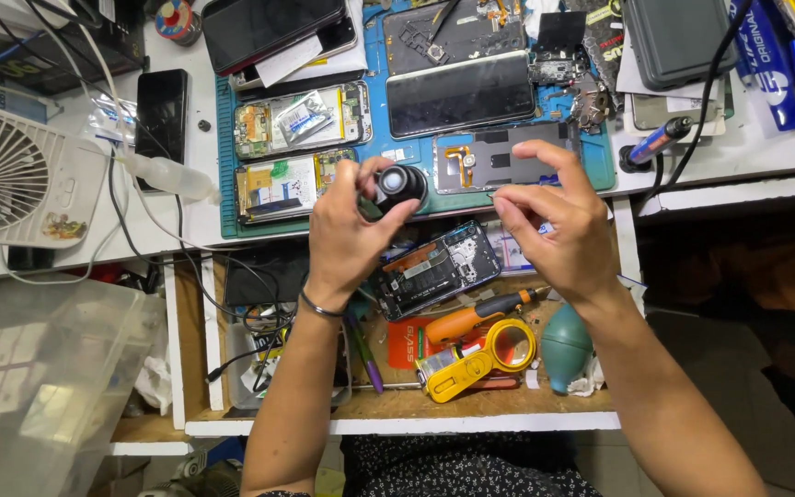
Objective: A person uses tweezers and a precision applicator tool to clean or apply adhesive to a small phone component at a repair bench.
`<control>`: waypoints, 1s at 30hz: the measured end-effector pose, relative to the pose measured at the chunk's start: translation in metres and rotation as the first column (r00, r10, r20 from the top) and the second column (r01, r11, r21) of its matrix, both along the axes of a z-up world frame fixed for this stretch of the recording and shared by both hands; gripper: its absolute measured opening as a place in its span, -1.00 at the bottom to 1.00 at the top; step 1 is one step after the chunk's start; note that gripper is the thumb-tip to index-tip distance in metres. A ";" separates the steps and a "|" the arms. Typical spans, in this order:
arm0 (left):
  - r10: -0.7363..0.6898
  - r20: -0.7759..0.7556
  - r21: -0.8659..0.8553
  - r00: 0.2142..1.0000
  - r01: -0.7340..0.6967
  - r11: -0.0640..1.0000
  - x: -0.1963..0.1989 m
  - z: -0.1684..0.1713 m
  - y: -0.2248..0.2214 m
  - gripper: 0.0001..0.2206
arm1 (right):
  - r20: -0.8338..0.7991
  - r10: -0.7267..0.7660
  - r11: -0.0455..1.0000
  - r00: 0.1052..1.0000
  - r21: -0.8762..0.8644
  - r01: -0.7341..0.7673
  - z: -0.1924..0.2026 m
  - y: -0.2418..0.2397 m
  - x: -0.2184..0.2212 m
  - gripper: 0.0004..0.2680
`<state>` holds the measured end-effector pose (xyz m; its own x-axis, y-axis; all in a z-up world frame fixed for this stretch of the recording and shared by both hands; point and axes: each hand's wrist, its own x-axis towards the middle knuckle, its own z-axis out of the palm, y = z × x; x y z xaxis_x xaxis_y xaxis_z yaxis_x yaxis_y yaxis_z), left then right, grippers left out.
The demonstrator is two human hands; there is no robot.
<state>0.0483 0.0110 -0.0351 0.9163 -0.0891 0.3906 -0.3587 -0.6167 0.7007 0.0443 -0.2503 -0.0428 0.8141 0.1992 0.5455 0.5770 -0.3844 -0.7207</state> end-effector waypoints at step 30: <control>0.067 -0.071 -0.705 0.995 -0.097 0.702 -0.056 0.028 0.055 -0.57 | 0.025 0.329 0.653 0.944 -0.728 -0.208 0.015 0.099 0.067 -0.97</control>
